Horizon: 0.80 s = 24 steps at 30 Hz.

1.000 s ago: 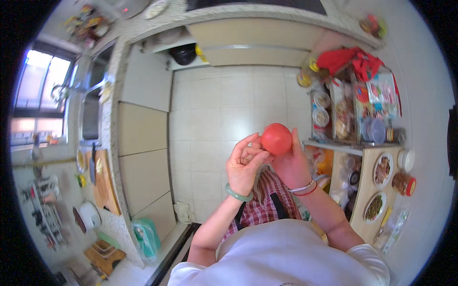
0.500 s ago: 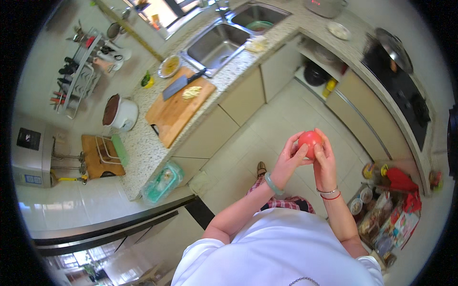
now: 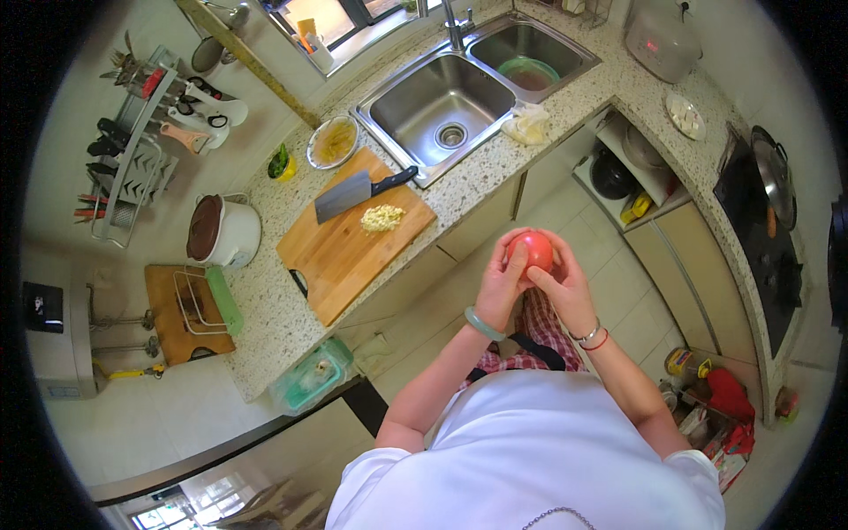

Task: The person retrieves a tomato from a plastic bag, washes it under a kitchen faucet, and places it on a wooden cutting board. They then slice the tomato into wedges using a cleaver and transfer the pieces into a white bowl. Finally, the person rinses the cleaver under running water.

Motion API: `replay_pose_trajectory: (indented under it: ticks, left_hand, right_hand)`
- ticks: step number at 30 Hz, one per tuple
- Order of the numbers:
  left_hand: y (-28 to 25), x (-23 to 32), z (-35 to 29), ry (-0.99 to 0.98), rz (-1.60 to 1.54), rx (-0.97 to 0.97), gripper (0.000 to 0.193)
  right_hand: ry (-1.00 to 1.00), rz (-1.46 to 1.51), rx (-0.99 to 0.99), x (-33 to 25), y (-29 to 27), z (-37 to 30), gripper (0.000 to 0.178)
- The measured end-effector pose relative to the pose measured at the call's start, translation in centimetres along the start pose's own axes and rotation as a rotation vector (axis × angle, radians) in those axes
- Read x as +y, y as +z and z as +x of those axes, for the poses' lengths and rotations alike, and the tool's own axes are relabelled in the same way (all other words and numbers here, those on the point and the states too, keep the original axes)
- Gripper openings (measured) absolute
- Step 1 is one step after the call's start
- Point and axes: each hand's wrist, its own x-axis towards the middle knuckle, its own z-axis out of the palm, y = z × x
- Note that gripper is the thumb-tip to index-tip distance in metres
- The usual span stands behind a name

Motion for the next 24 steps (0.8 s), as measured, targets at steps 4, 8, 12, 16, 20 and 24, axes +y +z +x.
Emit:
replay_pose_trajectory:
  ticks: [4,8,12,16,20,24]
  left_hand:
    - [0.9,1.7,4.9,0.127,-0.038,0.039,0.036]
    - [1.3,3.2,9.5,0.161,-0.185,0.155,0.039]
    - [-0.8,4.4,14.9,0.078,-0.387,0.266,0.033]
    - [-2.1,7.2,20.1,0.084,-0.511,0.369,0.030]
    - [-3.8,9.5,25.4,0.126,-0.577,0.408,0.029]
    - [-6.1,10.8,31.1,0.126,-0.625,0.368,0.029]
  right_hand:
    - [0.011,-0.055,-0.124,-1.9,-0.7,5.9,0.057]
    - [-0.130,-0.329,-0.253,-2.1,-2.3,12.0,0.057]
    - [-0.139,-0.387,-0.333,-1.7,-2.8,17.7,0.053]
    - [-0.331,-0.609,-0.262,2.4,-5.2,24.2,0.050]
    - [-0.517,-1.213,-0.312,5.7,-9.4,29.7,0.049]
    - [-0.540,-1.459,-0.442,8.8,-14.0,35.0,0.038]
